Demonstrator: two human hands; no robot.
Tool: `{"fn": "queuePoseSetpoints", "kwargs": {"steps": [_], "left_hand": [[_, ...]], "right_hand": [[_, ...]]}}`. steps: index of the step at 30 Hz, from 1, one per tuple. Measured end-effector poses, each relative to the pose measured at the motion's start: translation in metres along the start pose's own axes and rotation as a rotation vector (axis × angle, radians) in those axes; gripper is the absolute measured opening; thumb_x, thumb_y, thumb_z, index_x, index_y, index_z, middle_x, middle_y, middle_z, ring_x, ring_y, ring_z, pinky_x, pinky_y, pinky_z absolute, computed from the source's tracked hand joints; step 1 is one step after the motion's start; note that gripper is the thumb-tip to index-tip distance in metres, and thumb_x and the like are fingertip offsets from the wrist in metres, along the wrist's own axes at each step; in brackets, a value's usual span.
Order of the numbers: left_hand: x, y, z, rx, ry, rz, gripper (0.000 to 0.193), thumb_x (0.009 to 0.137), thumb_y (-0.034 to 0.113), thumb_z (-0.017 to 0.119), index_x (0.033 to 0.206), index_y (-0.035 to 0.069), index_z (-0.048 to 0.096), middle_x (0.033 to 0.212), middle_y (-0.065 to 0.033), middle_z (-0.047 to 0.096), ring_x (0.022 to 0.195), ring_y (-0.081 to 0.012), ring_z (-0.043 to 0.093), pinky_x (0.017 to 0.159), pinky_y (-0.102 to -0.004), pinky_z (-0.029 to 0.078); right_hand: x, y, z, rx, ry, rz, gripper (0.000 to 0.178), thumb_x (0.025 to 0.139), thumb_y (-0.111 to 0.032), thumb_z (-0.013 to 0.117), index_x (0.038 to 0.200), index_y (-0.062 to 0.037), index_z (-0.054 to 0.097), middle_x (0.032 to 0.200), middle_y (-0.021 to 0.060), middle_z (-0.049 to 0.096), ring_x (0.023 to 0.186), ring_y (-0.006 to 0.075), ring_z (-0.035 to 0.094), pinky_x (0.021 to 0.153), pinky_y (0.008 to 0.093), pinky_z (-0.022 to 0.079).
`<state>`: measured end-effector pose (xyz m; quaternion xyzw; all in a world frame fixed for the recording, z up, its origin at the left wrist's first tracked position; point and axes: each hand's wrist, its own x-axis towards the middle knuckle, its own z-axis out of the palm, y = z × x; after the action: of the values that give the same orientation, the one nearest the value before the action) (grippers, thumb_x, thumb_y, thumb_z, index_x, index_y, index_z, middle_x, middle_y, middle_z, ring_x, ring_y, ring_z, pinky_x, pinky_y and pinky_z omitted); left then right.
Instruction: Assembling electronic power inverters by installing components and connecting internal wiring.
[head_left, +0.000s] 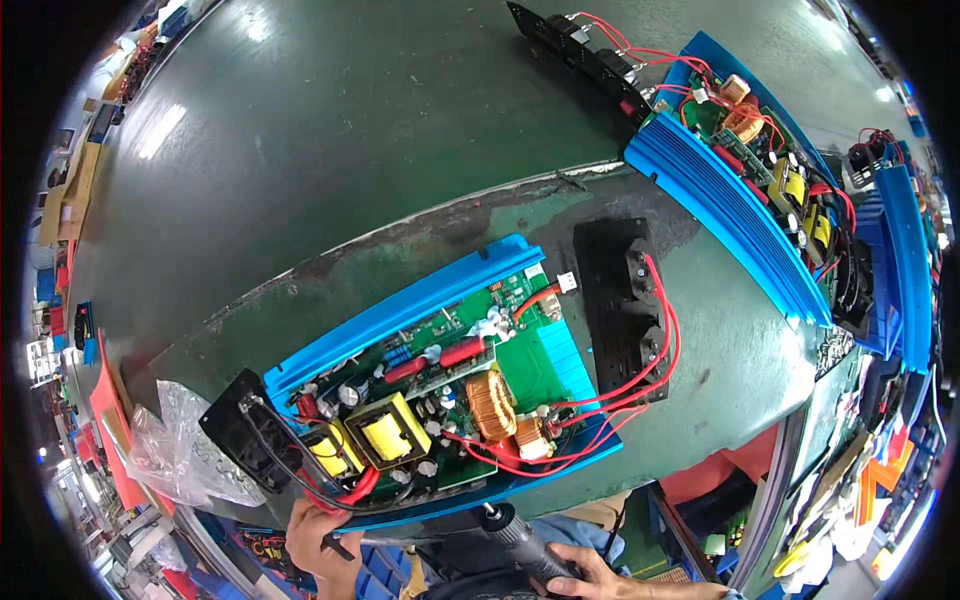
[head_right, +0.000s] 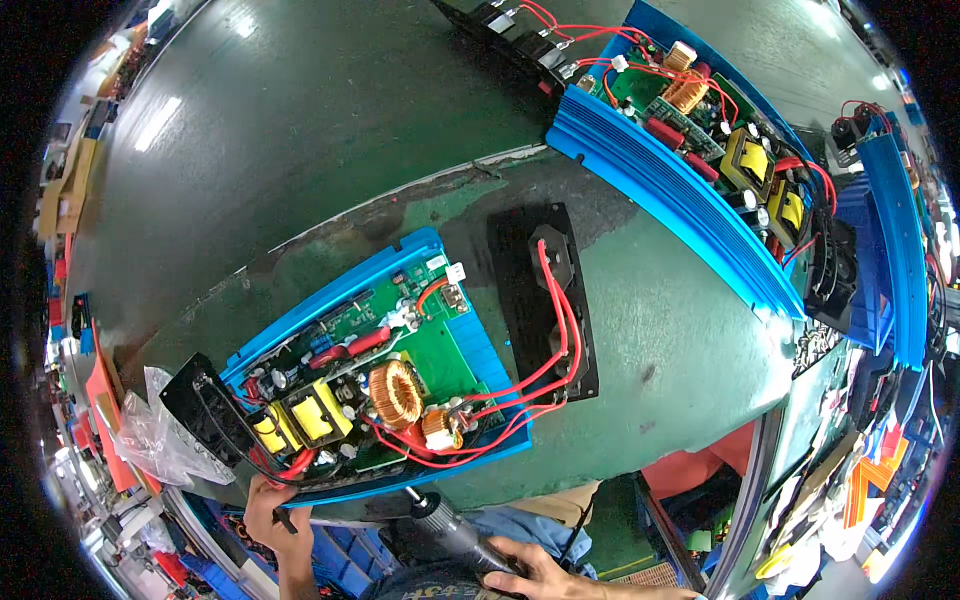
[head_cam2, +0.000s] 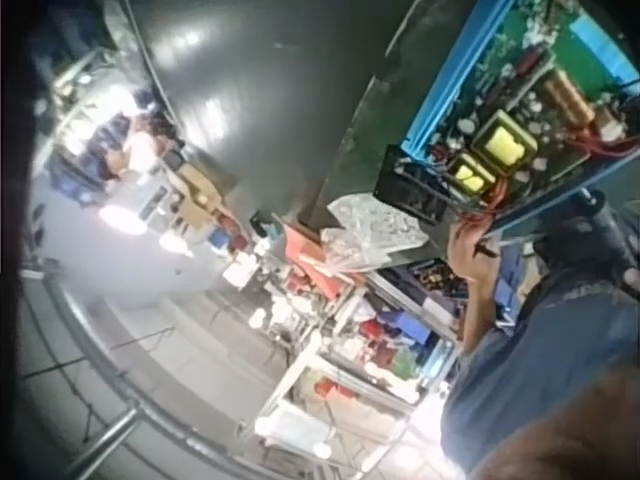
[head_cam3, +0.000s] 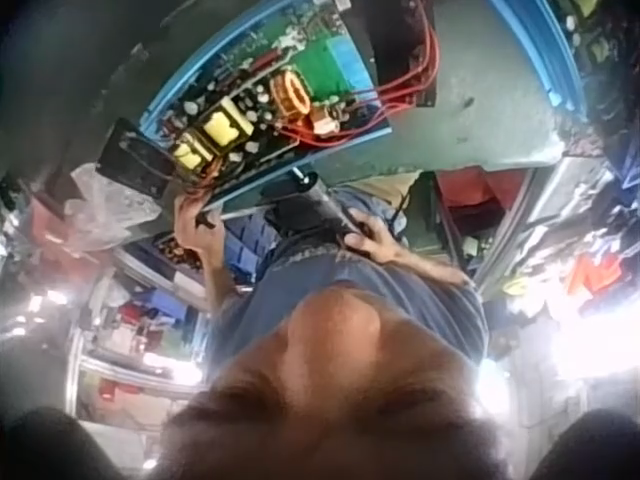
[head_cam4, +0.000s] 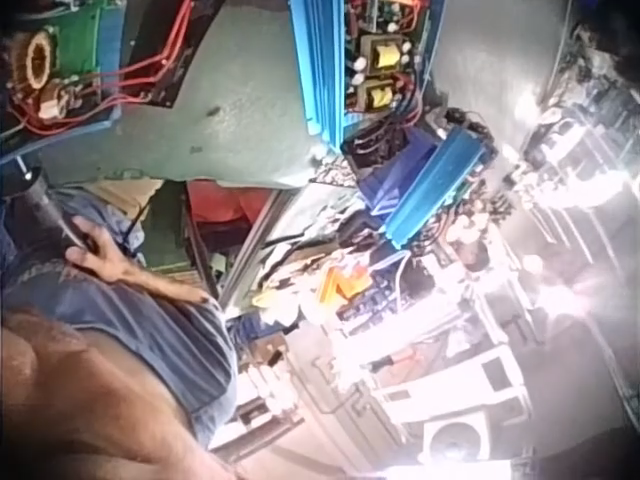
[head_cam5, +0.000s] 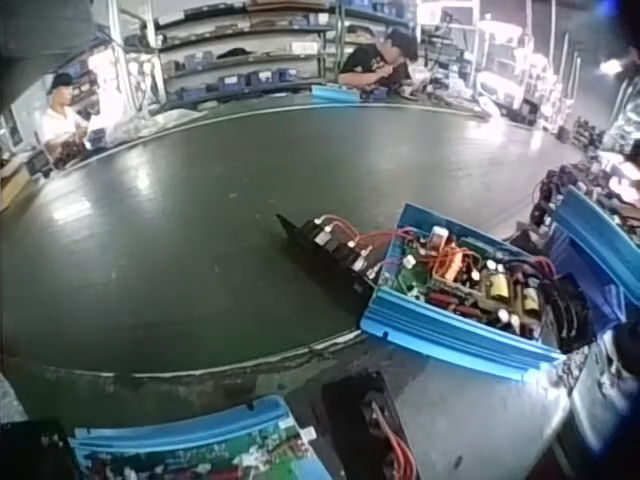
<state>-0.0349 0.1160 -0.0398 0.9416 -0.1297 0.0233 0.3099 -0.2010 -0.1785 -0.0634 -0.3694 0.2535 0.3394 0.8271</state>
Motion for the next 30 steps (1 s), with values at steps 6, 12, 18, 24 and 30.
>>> {"fn": "queuePoseSetpoints", "kwargs": {"steps": [6, 12, 18, 24, 30], "left_hand": [[0.016, 0.012, -0.01, 0.067, 0.0, 0.147, 0.032, 0.074, 0.014, 0.086, 0.093, 0.006, 0.063, 0.09, -0.013, 0.071, 0.079, -0.0324, 0.065, 0.076, -0.0392, 0.053], [0.055, 0.07, -0.021, 0.186, -0.128, 0.313, 0.03, 0.074, 0.021, 0.088, 0.098, 0.012, 0.072, 0.086, 0.0003, 0.065, 0.069, -0.0194, 0.061, 0.06, -0.0323, 0.05], [0.073, 0.082, 0.001, 0.273, -0.248, 0.461, 0.036, 0.076, 0.023, 0.082, 0.107, 0.007, 0.075, 0.09, 0.0016, 0.059, 0.067, -0.0128, 0.055, 0.053, -0.0249, 0.044], [0.07, 0.08, 0.011, 0.277, -0.283, 0.502, 0.047, 0.072, 0.02, 0.084, 0.115, 0.006, 0.071, 0.09, -0.0014, 0.058, 0.067, -0.0176, 0.056, 0.05, -0.0309, 0.043], [0.07, 0.082, 0.017, 0.279, -0.258, 0.493, 0.041, 0.074, 0.015, 0.08, 0.113, 0.005, 0.071, 0.091, -0.0018, 0.059, 0.068, -0.0175, 0.059, 0.051, -0.0305, 0.045]], "right_hand": [[0.001, 0.02, -0.01, -0.124, -0.034, -0.034, 0.044, 0.097, -0.037, 0.067, 0.123, -0.0023, 0.059, 0.093, 0.0015, 0.063, 0.084, 0.0101, 0.056, 0.075, 0.026, 0.045], [-0.002, 0.009, -0.004, -0.045, -0.078, 0.005, 0.045, 0.095, -0.033, 0.068, 0.124, 0.0003, 0.056, 0.097, 0.0054, 0.065, 0.081, 0.0097, 0.057, 0.071, 0.0247, 0.045], [0.0, -0.003, 0.011, -0.145, 0.041, 0.043, 0.075, 0.088, -0.056, 0.066, 0.128, 0.0063, 0.053, 0.085, 0.0091, 0.066, 0.076, 0.0128, 0.059, 0.07, 0.027, 0.045], [0.001, 0.001, 0.016, -0.178, 0.064, 0.034, 0.094, 0.089, -0.076, 0.048, 0.129, 0.0086, 0.053, 0.085, 0.0104, 0.067, 0.074, 0.0133, 0.058, 0.068, 0.0259, 0.041], [0.001, 0.011, 0.018, -0.053, 0.121, -0.013, 0.102, 0.092, -0.082, 0.032, 0.133, 0.0091, 0.052, 0.081, 0.0102, 0.067, 0.069, 0.013, 0.058, 0.064, 0.0254, 0.041]]}}
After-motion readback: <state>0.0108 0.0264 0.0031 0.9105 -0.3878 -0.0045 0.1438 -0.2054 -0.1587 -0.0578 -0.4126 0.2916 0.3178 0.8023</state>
